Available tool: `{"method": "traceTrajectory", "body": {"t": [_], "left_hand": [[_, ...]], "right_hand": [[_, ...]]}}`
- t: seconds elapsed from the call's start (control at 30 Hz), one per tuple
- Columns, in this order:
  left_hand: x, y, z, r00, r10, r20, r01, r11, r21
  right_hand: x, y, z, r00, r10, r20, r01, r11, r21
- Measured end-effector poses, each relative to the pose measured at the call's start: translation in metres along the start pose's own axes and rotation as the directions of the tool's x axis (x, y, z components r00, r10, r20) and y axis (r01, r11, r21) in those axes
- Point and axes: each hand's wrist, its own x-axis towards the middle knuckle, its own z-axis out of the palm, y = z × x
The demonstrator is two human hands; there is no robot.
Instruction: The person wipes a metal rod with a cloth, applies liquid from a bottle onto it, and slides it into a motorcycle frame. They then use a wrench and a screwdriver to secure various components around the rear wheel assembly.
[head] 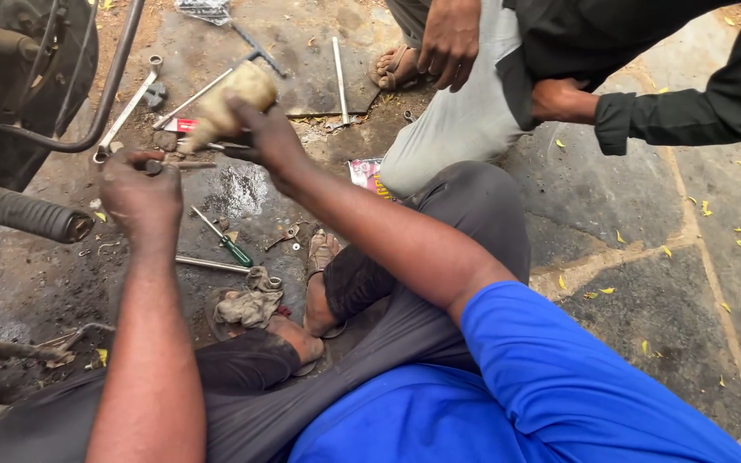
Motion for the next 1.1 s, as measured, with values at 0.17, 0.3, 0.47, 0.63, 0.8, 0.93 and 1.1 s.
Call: {"method": "traceTrajectory", "body": {"t": [0.17, 0.3, 0.47, 0.63, 0.8, 0.93, 1.1], "left_hand": [[0.003, 0.0, -0.015, 0.997, -0.066, -0.037, 0.061, 0.991, -0.115], [0.005, 0.008, -0.033, 0.967, 0.187, -0.176, -0.208, 0.972, -0.11], [0.009, 0.011, -0.04, 0.967, 0.165, -0.194, -0.206, 0.955, -0.213], [0.014, 0.012, -0.041, 0.954, 0.195, -0.229, -0.249, 0.938, -0.239], [0.011, 0.026, -0.044, 0.986, 0.045, -0.161, -0.108, 0.905, -0.412], [0.009, 0.039, -0.047, 0.994, -0.111, -0.018, 0.077, 0.785, -0.615], [0.005, 0.035, -0.058, 0.977, -0.112, 0.18, 0.212, 0.526, -0.824]], "right_hand": [[0.039, 0.073, -0.079, 0.879, 0.454, -0.147, -0.458, 0.889, 0.005], [0.029, 0.106, -0.123, 0.913, 0.274, -0.303, -0.404, 0.498, -0.767], [0.014, 0.163, -0.171, 0.999, 0.032, -0.021, -0.013, -0.222, -0.975], [0.021, 0.211, -0.202, 0.989, 0.086, 0.122, 0.148, -0.47, -0.87], [0.002, 0.151, -0.155, 0.979, 0.197, 0.056, 0.13, -0.391, -0.911], [0.021, 0.114, -0.103, 0.999, 0.039, 0.004, -0.003, 0.187, -0.982], [0.046, 0.057, -0.046, 0.934, 0.353, -0.053, -0.353, 0.936, 0.006]]}}
